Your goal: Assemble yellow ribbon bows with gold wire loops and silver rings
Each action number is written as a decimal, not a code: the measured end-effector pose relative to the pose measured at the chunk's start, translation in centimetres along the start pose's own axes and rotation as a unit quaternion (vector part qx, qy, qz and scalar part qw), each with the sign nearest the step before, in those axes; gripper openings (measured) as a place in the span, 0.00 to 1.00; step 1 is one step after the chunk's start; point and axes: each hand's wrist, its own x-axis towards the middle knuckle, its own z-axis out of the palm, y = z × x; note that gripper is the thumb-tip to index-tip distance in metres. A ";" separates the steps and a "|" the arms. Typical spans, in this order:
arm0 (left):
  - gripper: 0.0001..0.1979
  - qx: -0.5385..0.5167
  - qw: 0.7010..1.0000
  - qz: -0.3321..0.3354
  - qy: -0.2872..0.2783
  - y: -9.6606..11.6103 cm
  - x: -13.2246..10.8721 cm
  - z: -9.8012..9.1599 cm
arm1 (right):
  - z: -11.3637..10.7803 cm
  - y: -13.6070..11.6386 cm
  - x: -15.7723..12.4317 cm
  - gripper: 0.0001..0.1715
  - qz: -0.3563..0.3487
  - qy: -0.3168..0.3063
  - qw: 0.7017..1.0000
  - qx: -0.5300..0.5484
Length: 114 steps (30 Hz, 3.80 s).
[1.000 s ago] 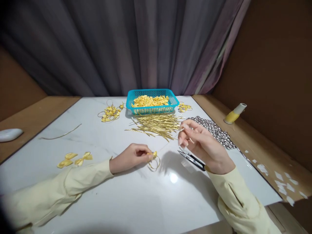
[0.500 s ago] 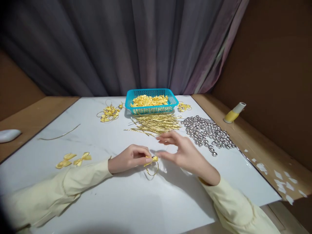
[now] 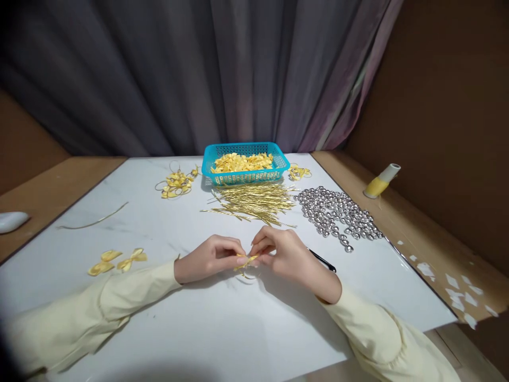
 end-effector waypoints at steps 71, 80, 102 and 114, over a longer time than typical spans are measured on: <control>0.11 -0.009 0.999 -0.025 0.030 0.3 0.1 0.1 | -1.2 -1.3 0.0 0.09 0.058 0.131 0.988 0.054; 0.11 0.008 0.999 -0.038 0.027 -0.2 0.2 0.2 | -3.6 -3.8 -2.7 0.06 -0.034 0.311 0.950 -0.009; 0.12 -0.016 0.992 -0.069 0.106 2.9 -1.0 2.0 | 4.9 -1.7 -5.3 0.11 0.143 0.220 0.961 0.088; 0.10 -0.041 0.989 -0.086 0.111 4.1 -1.1 2.2 | 4.9 -0.9 -4.7 0.18 0.107 0.187 0.975 -0.055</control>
